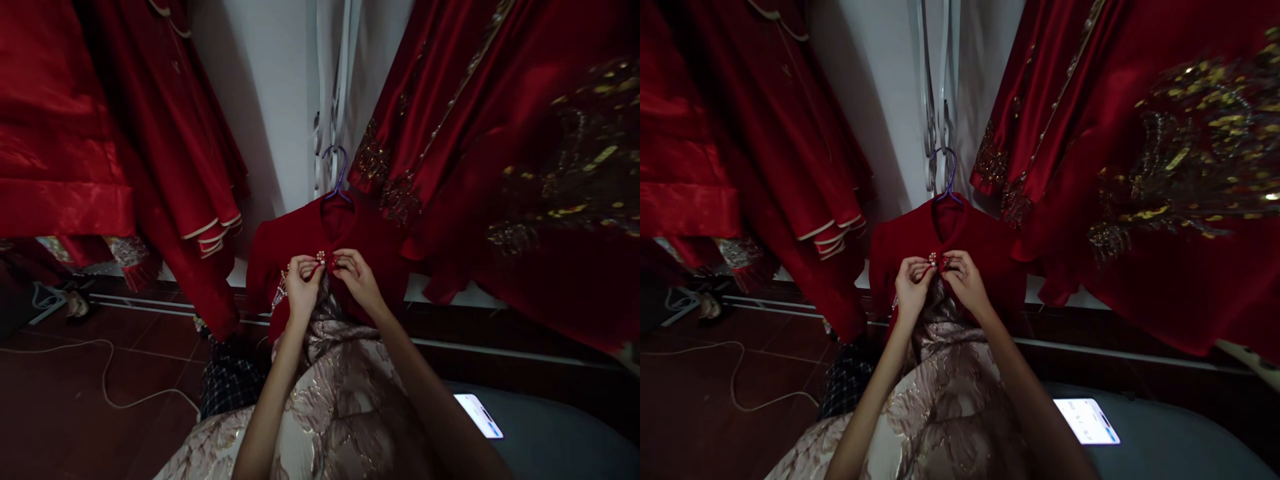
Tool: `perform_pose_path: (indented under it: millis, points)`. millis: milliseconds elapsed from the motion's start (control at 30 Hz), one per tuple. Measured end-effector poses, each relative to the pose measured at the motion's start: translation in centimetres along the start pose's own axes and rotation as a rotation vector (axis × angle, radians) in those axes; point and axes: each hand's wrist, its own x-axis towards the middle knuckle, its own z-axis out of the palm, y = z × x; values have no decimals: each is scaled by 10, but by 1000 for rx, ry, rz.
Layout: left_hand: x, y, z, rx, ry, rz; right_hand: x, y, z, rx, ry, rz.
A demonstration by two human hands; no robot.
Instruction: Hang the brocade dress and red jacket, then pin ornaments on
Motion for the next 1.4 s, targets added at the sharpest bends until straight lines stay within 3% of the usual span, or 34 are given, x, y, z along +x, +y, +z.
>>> perform_pose_path:
  millis: [600,800,1133,1400]
  points:
    - [2,18,-11,281,-179,126,-3,-15,0,-200,38,-84]
    - [5,37,-16,397,-328,238,-6,-27,1,-304,79,-160]
    - [11,45,-17,572,-356,280,4,-26,-6,-319,4,-182]
    - [21,46,-18,852,-373,364,19,-22,-10,-317,-109,-151]
